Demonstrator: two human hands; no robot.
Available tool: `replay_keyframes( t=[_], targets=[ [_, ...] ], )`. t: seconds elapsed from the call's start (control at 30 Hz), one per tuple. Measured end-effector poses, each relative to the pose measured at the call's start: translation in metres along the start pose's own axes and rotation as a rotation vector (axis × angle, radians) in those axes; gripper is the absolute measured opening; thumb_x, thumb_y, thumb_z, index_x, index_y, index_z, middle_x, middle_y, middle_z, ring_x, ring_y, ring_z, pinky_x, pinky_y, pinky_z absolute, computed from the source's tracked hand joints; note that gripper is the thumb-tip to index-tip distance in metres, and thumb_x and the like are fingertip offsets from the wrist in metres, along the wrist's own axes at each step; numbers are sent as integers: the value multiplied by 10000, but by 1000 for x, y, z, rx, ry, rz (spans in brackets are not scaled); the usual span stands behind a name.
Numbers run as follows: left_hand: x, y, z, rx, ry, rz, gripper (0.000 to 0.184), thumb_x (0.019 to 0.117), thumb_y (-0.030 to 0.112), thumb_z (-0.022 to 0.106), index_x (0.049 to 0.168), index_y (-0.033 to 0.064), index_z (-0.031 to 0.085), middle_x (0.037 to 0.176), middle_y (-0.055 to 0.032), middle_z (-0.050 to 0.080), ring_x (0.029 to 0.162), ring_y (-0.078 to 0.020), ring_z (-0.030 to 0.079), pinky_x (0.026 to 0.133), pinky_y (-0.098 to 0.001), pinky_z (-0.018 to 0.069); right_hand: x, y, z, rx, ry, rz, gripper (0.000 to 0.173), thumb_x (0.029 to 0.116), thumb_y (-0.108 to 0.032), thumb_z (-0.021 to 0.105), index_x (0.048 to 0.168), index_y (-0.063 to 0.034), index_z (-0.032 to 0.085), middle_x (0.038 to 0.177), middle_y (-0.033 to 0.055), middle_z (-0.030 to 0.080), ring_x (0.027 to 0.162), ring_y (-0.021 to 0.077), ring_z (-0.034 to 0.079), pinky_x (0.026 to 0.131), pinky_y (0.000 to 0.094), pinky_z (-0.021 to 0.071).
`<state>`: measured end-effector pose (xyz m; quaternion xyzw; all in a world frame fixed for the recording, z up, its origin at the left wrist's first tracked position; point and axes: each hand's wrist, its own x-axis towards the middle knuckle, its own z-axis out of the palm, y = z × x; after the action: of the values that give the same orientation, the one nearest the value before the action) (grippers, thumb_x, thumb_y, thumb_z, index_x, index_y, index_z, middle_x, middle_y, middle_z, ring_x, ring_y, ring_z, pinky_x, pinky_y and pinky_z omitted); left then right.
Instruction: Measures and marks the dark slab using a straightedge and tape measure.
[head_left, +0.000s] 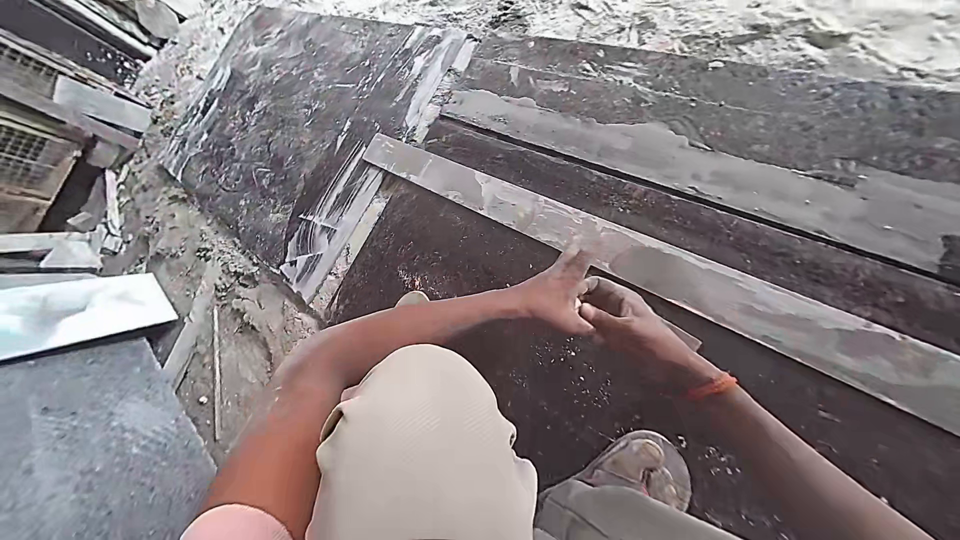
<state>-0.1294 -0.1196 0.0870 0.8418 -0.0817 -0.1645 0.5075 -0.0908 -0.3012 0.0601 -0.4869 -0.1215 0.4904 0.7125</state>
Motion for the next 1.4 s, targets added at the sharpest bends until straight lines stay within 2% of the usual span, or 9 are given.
replay_keyframes(
  t=[0.13, 0.23, 0.37, 0.47, 0.57, 0.63, 0.7, 0.9, 1.4],
  targets=[
    [-49, -19, -12, -84, 65, -31, 1423, 605, 258, 965, 1615, -53, 12, 1648, -377, 8, 1536, -472, 181, 1248, -482, 273, 27, 14, 25, -59, -202, 105, 530, 854, -232, 808, 1263, -23, 545, 1110, 109, 704, 986, 186, 701, 868, 352, 600],
    [-83, -31, -22, -194, 62, -167, 1390, 676, 289, 929, 1633, 17, -41, 1671, -327, -7, 1543, -419, 199, 1217, -483, 321, 42, 28, 49, 12, -201, 200, 358, 863, -128, 777, 1142, -42, 569, 982, 90, 701, 874, 159, 695, 801, 335, 596],
    [-151, -66, -41, -263, 90, -311, 1045, 813, 315, 827, 1619, 93, 200, 1343, -194, 598, 1131, -270, 639, 954, -470, 544, 60, 6, 40, -107, -13, 185, 220, 915, -111, 662, 1112, -122, 564, 835, -27, 620, 696, 91, 606, 666, 297, 559],
    [-214, -113, -69, -347, 31, -398, 373, 985, 353, 611, 1208, 57, 648, 867, -66, 681, 758, -147, 643, 746, -385, 556, 76, -38, -5, -54, 412, 37, 144, 998, -71, 526, 1116, -148, 550, 835, -56, 643, 710, 64, 630, 688, 276, 580],
    [-268, -160, -102, -350, -123, -455, 391, 1040, 328, 488, 851, 64, 707, 702, 24, 672, 633, -59, 619, 652, -299, 537, 61, -52, -95, -552, 606, -113, 528, 932, -237, 702, 1382, -47, 503, 1227, 44, 659, 1084, 124, 672, 959, 322, 575],
    [-299, -186, -120, -397, -48, -531, 362, 1047, 270, 498, 955, 32, 754, 805, -9, 761, 706, -82, 704, 734, -313, 592, 30, -37, -148, -1130, 510, -26, 921, 768, -486, 802, 1480, 1, 480, 1524, 208, 493, 1416, 334, 478, 1167, 514, 407],
    [-316, -208, -133, -491, 187, -611, 318, 1054, 211, 490, 1106, -11, 711, 897, -79, 778, 751, -169, 749, 758, -363, 633, 5, -10, -169, -1521, 415, 60, 1075, 673, -713, 749, 1510, -84, 507, 1591, 232, 408, 1460, 463, 386, 1157, 662, 343],
    [-308, -257, -181, -396, 732, -772, 281, 1087, 143, 443, 1227, -1, 639, 927, -97, 767, 694, -207, 747, 650, -385, 643, 14, 9, -140, -1818, 389, 2, 750, 855, -536, 635, 1444, -75, 583, 1470, 318, 493, 1353, 534, 472, 1113, 666, 377],
    [-265, -293, -214, -132, 583, -911, 281, 1080, 194, 487, 1202, 74, 710, 855, -62, 747, 759, -179, 706, 815, -446, 572, 60, -1, -116, -1882, 227, 29, 800, 824, -667, 623, 1439, -156, 600, 1410, 285, 537, 1299, 483, 521, 1069, 613, 441]
  ],
)
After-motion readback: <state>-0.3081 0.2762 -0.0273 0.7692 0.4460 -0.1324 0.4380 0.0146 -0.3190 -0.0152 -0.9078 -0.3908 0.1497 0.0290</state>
